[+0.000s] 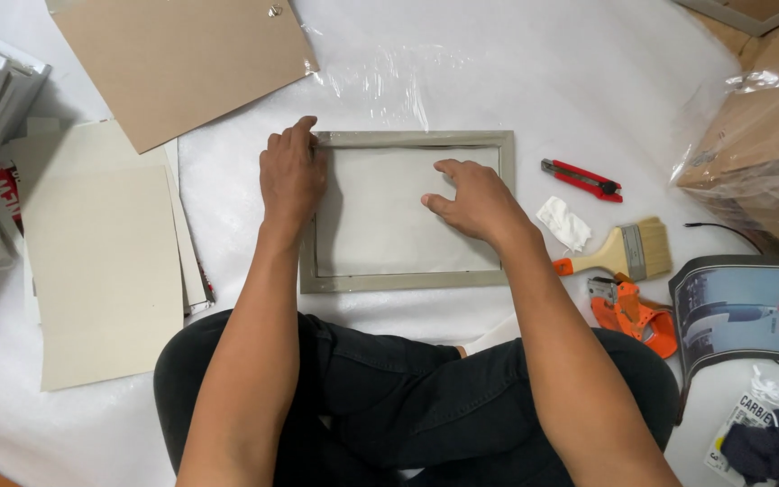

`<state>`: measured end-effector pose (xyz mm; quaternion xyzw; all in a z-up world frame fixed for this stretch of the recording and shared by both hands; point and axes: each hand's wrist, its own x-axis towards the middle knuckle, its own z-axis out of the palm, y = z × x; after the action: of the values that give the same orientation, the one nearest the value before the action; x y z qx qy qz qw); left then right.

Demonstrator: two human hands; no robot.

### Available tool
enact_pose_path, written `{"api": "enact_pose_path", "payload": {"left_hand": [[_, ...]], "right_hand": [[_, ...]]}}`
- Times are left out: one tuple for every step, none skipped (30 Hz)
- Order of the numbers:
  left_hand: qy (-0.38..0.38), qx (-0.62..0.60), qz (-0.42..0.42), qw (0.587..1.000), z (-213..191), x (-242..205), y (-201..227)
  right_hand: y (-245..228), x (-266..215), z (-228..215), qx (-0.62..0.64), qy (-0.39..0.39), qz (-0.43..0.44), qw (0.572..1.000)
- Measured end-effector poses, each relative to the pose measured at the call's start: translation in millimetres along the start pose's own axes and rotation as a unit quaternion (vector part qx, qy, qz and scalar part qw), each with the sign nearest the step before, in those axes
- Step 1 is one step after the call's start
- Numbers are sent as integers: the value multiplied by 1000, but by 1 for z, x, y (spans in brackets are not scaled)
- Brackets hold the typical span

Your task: Assembling a picture frame by cleaning the glass, applying adhesive, and fitting the components together

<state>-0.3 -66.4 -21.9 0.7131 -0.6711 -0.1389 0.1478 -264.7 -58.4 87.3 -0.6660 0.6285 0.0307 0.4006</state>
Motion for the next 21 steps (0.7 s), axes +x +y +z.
{"api": "enact_pose_path", "payload": {"left_hand": [[1, -1, 1, 1000, 2, 1, 1], [-3, 0, -7, 1000, 3, 2, 2], [-7, 1, -15, 1000, 4, 2, 2], [-5, 1, -16, 1000, 0, 2, 5], [6, -9, -36, 999, -4, 2, 7], [16, -20, -55, 998, -7, 2, 11], [17, -20, -54, 998, -7, 0, 8], [3, -34, -53, 998, -6, -1, 7], [-11, -48, -52, 997, -4, -2, 7], [-11, -50, -49, 997, -1, -1, 7], [-9, -44, -45, 998, 1, 0, 7], [-6, -38, -42, 998, 4, 1, 6], [-7, -38, -40, 998, 0, 0, 9], [2, -41, -41, 998, -4, -2, 12], [11, -44, -43, 998, -8, -3, 15], [11, -44, -42, 998, -10, -3, 16], [17, -57, -45, 997, -12, -3, 16], [22, -69, -49, 996, -14, -3, 16], [22, -69, -49, 996, -15, -3, 16], [29, -85, -49, 995, -17, -4, 16], [37, -101, -49, 993, -18, -4, 16]], "right_hand": [[1, 0, 1, -1, 1, 0, 1000], [1, 1, 1, -1, 0, 1, 1000], [1, 1, 2, -2, 0, 2, 1000], [1, 2, 3, -3, 0, 0, 1000], [2, 3, 5, -3, 5, -3, 1000], [4, 4, 6, -2, 11, -5, 1000], [3, 6, 9, -2, 13, -6, 1000], [4, 8, 11, -11, 28, -9, 1000], [5, 10, 13, -21, 43, -11, 999], [11, 14, 18, -21, 46, -9, 999], [17, 18, 23, -34, 67, -30, 997], [22, 22, 29, -45, 86, -52, 994], [26, 26, 34, -45, 88, -50, 994], [30, 30, 39, -78, 102, -71, 989], [33, 35, 45, -112, 115, -92, 983], [39, 42, 50, -112, 116, -92, 983], [45, 49, 56, -138, 126, -102, 977], [51, 55, 63, -163, 136, -113, 971], [52, 56, 63, -164, 136, -113, 971], [52, 57, 63, -179, 150, -123, 965], [52, 58, 63, -195, 163, -133, 958]]}}
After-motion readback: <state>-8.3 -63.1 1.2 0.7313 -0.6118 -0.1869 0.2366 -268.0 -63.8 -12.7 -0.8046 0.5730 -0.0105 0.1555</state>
